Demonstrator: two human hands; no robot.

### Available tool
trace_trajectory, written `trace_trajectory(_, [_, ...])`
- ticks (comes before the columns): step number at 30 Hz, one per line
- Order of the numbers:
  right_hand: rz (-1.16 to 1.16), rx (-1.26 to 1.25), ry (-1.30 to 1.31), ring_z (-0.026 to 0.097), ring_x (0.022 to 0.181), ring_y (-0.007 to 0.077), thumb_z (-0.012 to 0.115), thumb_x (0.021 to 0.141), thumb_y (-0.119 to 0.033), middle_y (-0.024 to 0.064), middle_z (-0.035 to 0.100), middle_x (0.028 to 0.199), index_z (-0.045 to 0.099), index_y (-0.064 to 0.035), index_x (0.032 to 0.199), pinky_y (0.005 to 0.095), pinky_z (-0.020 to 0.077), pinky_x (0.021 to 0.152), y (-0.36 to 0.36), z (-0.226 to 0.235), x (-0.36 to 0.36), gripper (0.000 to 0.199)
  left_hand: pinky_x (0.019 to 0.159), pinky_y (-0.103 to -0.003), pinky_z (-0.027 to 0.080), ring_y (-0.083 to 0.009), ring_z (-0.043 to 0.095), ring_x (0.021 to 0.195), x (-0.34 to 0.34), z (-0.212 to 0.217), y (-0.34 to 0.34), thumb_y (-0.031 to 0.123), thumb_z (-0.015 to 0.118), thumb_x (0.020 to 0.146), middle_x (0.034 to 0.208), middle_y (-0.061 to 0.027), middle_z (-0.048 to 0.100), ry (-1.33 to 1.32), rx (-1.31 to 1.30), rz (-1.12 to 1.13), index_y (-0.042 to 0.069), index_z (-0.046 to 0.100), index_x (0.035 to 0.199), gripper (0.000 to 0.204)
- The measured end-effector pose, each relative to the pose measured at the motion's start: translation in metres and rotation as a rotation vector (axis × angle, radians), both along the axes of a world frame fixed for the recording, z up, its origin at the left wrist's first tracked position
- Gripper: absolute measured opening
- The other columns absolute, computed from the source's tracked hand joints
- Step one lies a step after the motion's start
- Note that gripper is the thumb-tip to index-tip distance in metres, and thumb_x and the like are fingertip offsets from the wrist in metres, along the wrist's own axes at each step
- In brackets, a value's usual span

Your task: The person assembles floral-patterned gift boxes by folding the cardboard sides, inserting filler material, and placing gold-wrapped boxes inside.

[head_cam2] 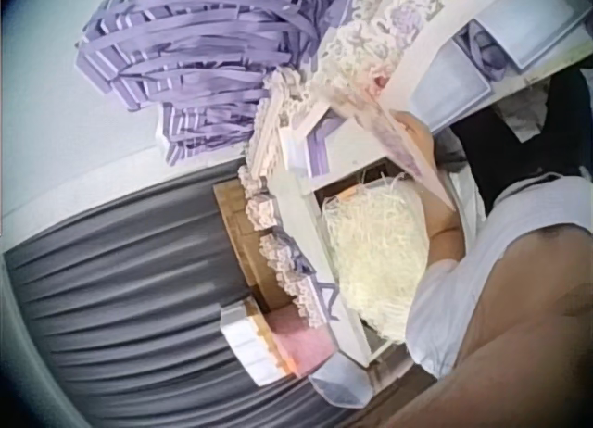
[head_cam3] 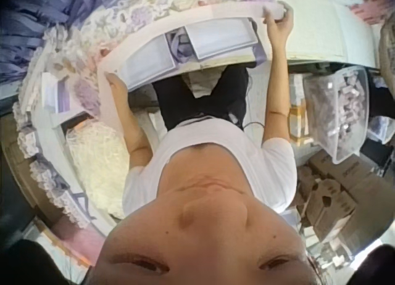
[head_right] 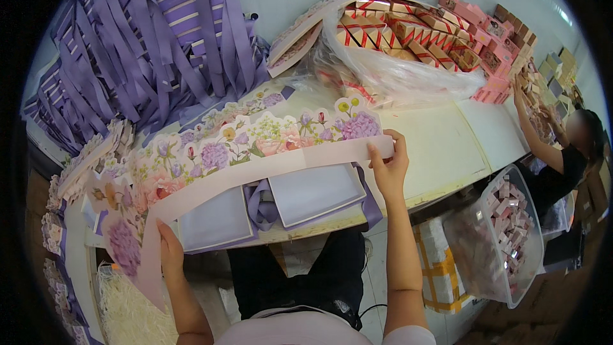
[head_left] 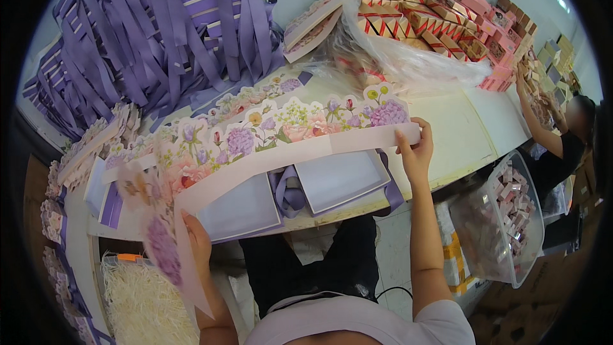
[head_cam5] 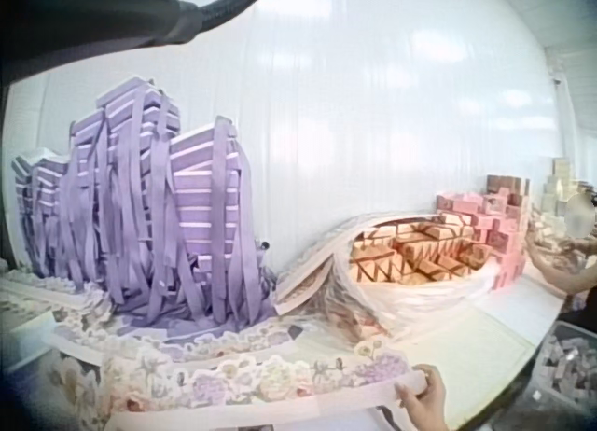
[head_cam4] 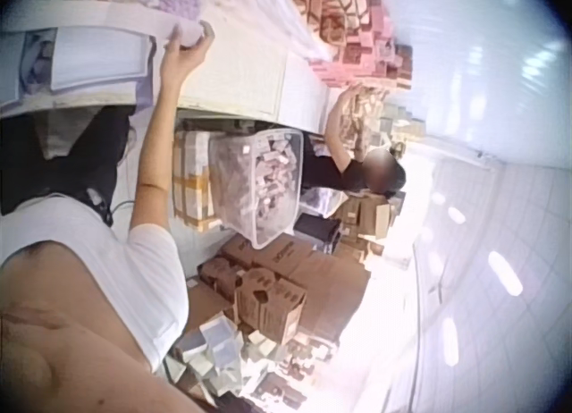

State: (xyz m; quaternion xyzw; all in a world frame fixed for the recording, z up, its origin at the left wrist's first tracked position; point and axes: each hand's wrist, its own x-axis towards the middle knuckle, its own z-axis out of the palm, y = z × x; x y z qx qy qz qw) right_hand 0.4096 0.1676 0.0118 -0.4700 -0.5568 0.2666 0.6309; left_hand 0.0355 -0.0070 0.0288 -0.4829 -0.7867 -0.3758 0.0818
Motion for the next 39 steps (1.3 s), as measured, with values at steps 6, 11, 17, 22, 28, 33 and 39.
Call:
trace_trajectory(6, [0.099, 0.008, 0.304, 0.049, 0.057, 0.0071, 0.059, 0.077, -0.006, 0.0027, 0.052, 0.077, 0.042, -0.0041, 0.105, 0.0187, 0.0383, 0.045, 0.016, 0.019, 0.003, 0.033, 0.075, -0.029, 0.043, -0.0263, 0.055, 0.086, 0.019, 0.014, 0.01, 0.016, 0.036, 0.091, 0.096, -0.0198, 0.057, 0.134, 0.175, -0.056, -0.01, 0.051, 0.102, 0.032])
trace_trajectory(11, [0.431, 0.235, 0.693, 0.048, 0.073, 0.0115, 0.061, 0.07, 0.0, 0.0027, 0.048, 0.092, 0.035, -0.0066, 0.118, 0.0258, 0.042, 0.056, -0.004, 0.061, 0.002, 0.056, 0.068, -0.026, 0.044, -0.0156, 0.055, 0.077, 0.018, 0.005, 0.063, 0.008, 0.044, 0.087, 0.09, -0.0103, 0.058, -0.349, 0.591, -0.169, -0.008, 0.053, 0.097, 0.021])
trace_trajectory(17, [0.469, 0.241, 0.026, 0.044, 0.105, 0.0222, 0.077, 0.055, -0.026, 0.0079, 0.037, 0.122, 0.023, -0.0077, 0.13, 0.0333, 0.0378, 0.082, -0.036, 0.092, 0.05, 0.094, 0.075, -0.032, 0.048, -0.0188, 0.053, 0.092, 0.049, 0.038, 0.143, -0.005, 0.044, 0.081, 0.101, -0.0115, 0.051, -1.348, 0.785, -0.69, -0.002, 0.044, 0.108, 0.027])
trace_trajectory(22, [0.244, 0.232, -0.322, 0.024, 0.125, 0.0251, 0.079, 0.038, -0.053, 0.0099, 0.019, 0.138, 0.011, -0.0094, 0.135, 0.0419, 0.0268, 0.096, -0.043, 0.101, 0.04, 0.126, 0.08, -0.039, 0.048, -0.0257, 0.053, 0.098, 0.073, 0.025, 0.194, -0.011, 0.039, 0.078, 0.112, -0.0143, 0.047, -1.696, 0.619, -0.903, -0.001, 0.035, 0.116, 0.04])
trace_trajectory(28, [0.025, 0.344, -0.586, 0.034, 0.119, 0.0213, 0.081, 0.041, -0.043, 0.01, 0.03, 0.133, 0.02, -0.0078, 0.133, 0.0344, 0.0411, 0.08, -0.048, 0.132, 0.066, 0.116, 0.082, -0.036, 0.048, -0.0244, 0.053, 0.098, 0.099, 0.03, 0.224, -0.008, 0.039, 0.081, 0.112, -0.0128, 0.047, -1.849, 0.526, -0.91, 0.002, 0.036, 0.116, 0.036])
trace_trajectory(33, [0.076, 0.343, -0.775, 0.048, 0.072, 0.0169, 0.08, 0.051, -0.02, 0.0059, 0.053, 0.089, 0.049, -0.0052, 0.112, 0.025, 0.0378, 0.059, -0.089, 0.156, 0.022, 0.07, 0.081, -0.036, 0.049, -0.0231, 0.054, 0.096, 0.108, 0.027, 0.24, -0.004, 0.041, 0.083, 0.111, -0.0107, 0.048, -1.793, 0.433, -1.012, 0.004, 0.038, 0.115, 0.033])
trace_trajectory(39, [0.116, 0.427, -0.792, 0.043, 0.053, 0.0147, 0.074, 0.056, -0.005, 0.0041, 0.051, 0.064, 0.061, -0.0027, 0.079, 0.0244, 0.0312, 0.043, -0.117, 0.173, -0.023, 0.027, 0.077, -0.033, 0.049, -0.0191, 0.056, 0.09, 0.169, 0.034, 0.245, 0.001, 0.046, 0.083, 0.102, -0.0072, 0.054, -1.812, 0.194, -1.172, 0.005, 0.045, 0.112, 0.029])
